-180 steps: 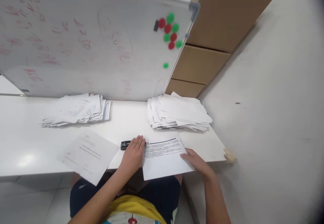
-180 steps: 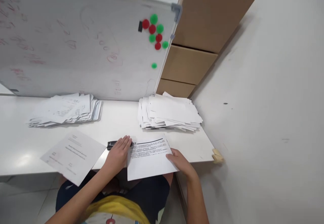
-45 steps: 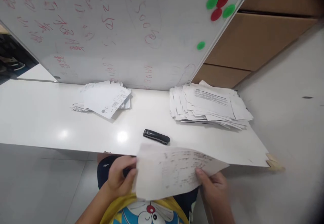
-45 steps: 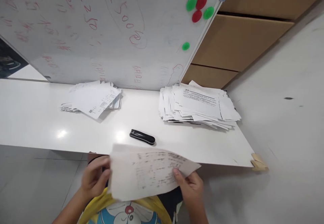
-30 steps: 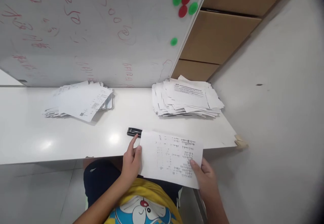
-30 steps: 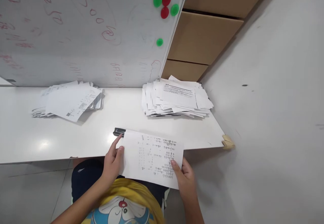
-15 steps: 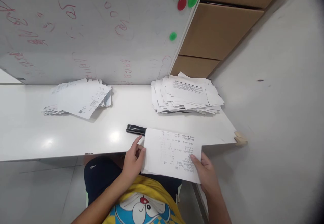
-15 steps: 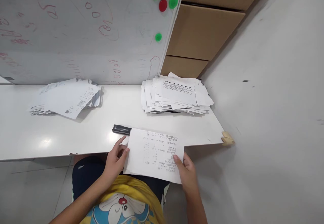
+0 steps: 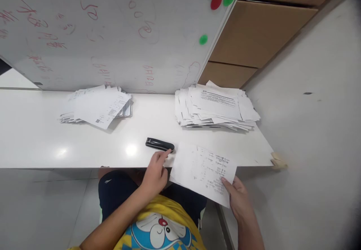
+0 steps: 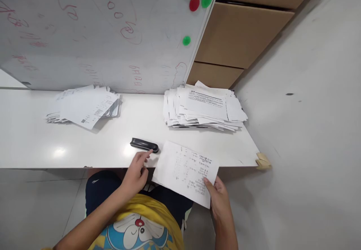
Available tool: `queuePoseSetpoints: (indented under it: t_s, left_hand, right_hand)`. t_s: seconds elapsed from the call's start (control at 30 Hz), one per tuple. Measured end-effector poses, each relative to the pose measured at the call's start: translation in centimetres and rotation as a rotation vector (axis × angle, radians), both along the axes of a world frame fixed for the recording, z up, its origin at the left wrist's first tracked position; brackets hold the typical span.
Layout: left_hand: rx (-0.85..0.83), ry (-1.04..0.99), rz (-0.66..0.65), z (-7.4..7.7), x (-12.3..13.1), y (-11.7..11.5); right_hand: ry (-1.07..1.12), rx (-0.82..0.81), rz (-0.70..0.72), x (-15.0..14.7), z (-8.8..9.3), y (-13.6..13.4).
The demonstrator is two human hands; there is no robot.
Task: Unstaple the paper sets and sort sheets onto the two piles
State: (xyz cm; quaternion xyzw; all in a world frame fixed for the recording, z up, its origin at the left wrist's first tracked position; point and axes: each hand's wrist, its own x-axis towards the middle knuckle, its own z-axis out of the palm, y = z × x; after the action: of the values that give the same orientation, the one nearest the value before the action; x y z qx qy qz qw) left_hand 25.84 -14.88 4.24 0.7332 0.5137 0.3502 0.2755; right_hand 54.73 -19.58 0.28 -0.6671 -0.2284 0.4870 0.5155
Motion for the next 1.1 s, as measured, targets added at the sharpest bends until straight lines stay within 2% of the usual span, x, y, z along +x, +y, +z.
queuePoseSetpoints:
  t_s: [0.1, 0.17, 0.3, 0.53, 0.7, 0.87, 0.97, 1.1]
  left_hand:
    - [0.171, 0.293, 0.011, 1.0, -1.6, 2.6]
    - [0.185, 0.434, -0.015, 1.2, -2.3, 4.6]
    - [0.161, 0.501, -0.02, 0.2, -2.8, 6.7]
    - [0.282, 0.551, 0.097, -1.6, -2.5, 6.7]
    - [0.374, 0.54, 0.167, -2.0, -2.6, 7.1]
    - [0.415, 0.502, 0.164, -2.1, -2.8, 7.3]
    - [0.404, 0.51, 0.162, -2.1, -2.7, 7.2]
    - [0.388, 0.548, 0.155, -2.3, -2.7, 7.1]
  right_hand:
    - [0.006, -0.008, 0.008, -0.5, -0.1, 0.1]
    - [0.012, 0.004, 0.038, -1.2, 0.2, 0.4]
    - [-0.019, 0.022, 0.07, -2.1, 0.6, 1.0]
    - [-0.166, 0.055, 0.082, -1.0, 0.4, 0.9]
    - [-0.082, 0.124, 0.046, -1.6, 0.8, 2.2]
    - [-0.123, 0.142, 0.126, -2.4, 1.0, 3.9]
    - [-0.227, 0.128, 0.184, -2.1, 1.0, 4.2]
    - [-0.3, 0.107, 0.189, -1.2, 1.1, 4.2]
